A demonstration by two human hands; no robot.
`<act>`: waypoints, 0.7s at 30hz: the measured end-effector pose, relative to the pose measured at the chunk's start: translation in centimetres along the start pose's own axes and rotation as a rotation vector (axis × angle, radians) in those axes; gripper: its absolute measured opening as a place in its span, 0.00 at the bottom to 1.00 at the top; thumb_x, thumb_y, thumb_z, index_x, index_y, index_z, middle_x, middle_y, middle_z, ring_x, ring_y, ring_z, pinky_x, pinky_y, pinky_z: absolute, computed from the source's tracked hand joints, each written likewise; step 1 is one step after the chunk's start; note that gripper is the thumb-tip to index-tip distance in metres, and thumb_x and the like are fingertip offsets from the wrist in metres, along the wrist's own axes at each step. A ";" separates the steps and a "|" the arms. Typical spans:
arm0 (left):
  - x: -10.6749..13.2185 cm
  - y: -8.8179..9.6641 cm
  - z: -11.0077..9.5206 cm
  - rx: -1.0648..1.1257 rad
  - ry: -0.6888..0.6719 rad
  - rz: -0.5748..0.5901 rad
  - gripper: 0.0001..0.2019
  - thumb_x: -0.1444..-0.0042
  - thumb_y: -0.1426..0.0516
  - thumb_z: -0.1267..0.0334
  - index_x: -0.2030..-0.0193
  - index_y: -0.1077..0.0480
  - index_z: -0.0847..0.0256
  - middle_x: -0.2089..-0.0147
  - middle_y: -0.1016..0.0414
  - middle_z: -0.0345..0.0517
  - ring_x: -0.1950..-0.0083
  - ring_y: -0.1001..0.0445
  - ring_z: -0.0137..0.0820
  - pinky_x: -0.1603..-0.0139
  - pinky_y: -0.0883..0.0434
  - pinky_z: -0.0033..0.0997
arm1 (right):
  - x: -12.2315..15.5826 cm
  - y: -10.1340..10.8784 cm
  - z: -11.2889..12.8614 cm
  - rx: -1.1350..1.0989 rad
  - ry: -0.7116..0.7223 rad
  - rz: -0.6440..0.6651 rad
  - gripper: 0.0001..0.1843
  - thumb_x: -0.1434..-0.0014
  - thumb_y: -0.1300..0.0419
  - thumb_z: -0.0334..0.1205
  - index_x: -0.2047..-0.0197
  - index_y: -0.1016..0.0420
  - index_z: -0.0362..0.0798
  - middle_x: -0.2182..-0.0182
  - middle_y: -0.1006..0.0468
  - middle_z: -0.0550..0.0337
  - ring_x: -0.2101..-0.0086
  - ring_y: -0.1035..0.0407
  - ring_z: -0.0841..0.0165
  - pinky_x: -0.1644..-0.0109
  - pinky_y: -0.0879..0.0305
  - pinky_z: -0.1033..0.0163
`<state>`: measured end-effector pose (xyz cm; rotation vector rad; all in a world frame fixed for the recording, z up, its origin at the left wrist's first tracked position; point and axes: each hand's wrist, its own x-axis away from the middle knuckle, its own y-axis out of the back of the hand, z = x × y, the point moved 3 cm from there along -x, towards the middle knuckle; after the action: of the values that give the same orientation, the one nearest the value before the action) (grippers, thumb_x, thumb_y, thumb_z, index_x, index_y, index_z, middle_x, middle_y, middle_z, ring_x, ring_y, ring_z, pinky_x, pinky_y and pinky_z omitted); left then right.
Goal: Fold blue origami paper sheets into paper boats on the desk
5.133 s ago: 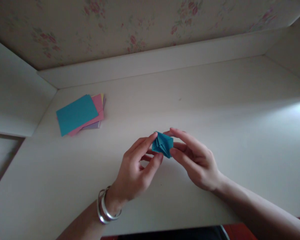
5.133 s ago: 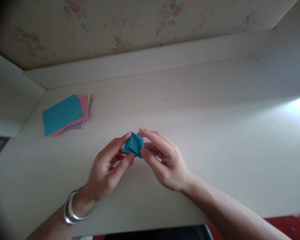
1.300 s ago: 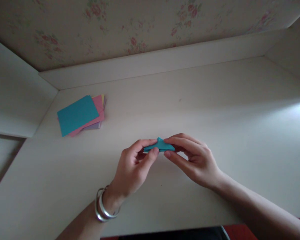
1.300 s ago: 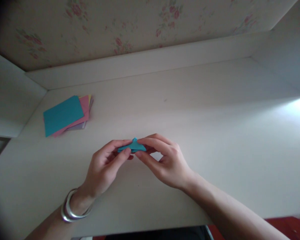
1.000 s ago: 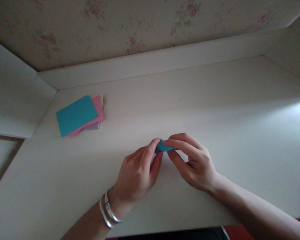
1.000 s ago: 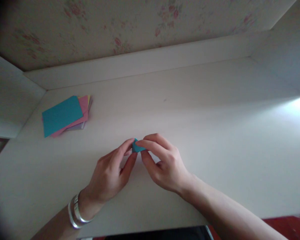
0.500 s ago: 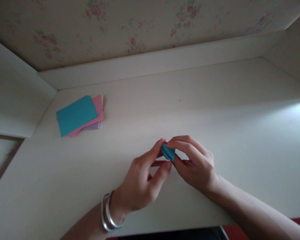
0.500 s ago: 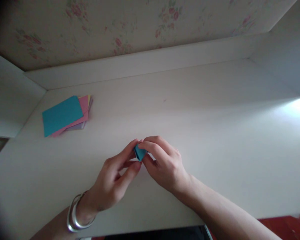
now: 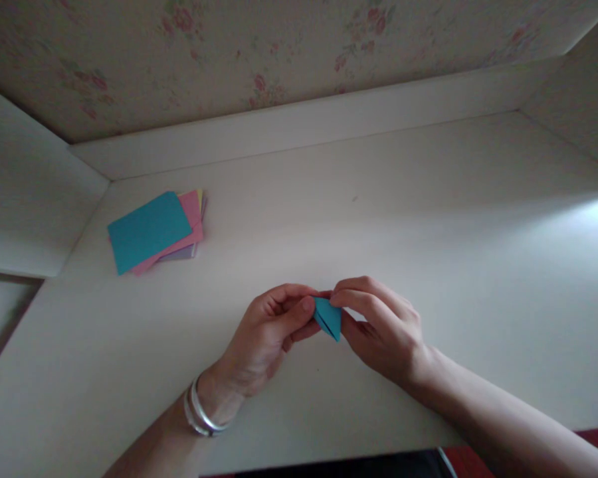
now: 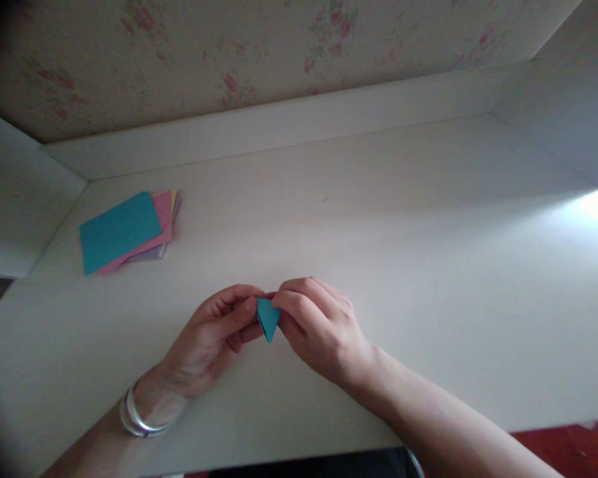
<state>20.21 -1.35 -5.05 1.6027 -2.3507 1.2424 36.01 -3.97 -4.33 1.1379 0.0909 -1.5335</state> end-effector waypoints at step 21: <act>0.0 0.7 -0.2 -0.156 -0.077 -0.099 0.08 0.50 0.29 0.63 0.62 0.17 0.58 0.66 0.16 0.42 0.62 0.19 0.27 0.57 0.22 0.23 | 0.3 -0.5 -0.9 -0.253 -0.437 0.007 0.09 0.42 0.34 0.30 0.58 0.24 0.49 0.69 0.20 0.64 0.72 0.25 0.73 0.70 0.29 0.71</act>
<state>19.58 -1.11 -5.30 1.7212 -2.3137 0.9708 36.20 -3.42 -5.24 0.5890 -0.0159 -1.6777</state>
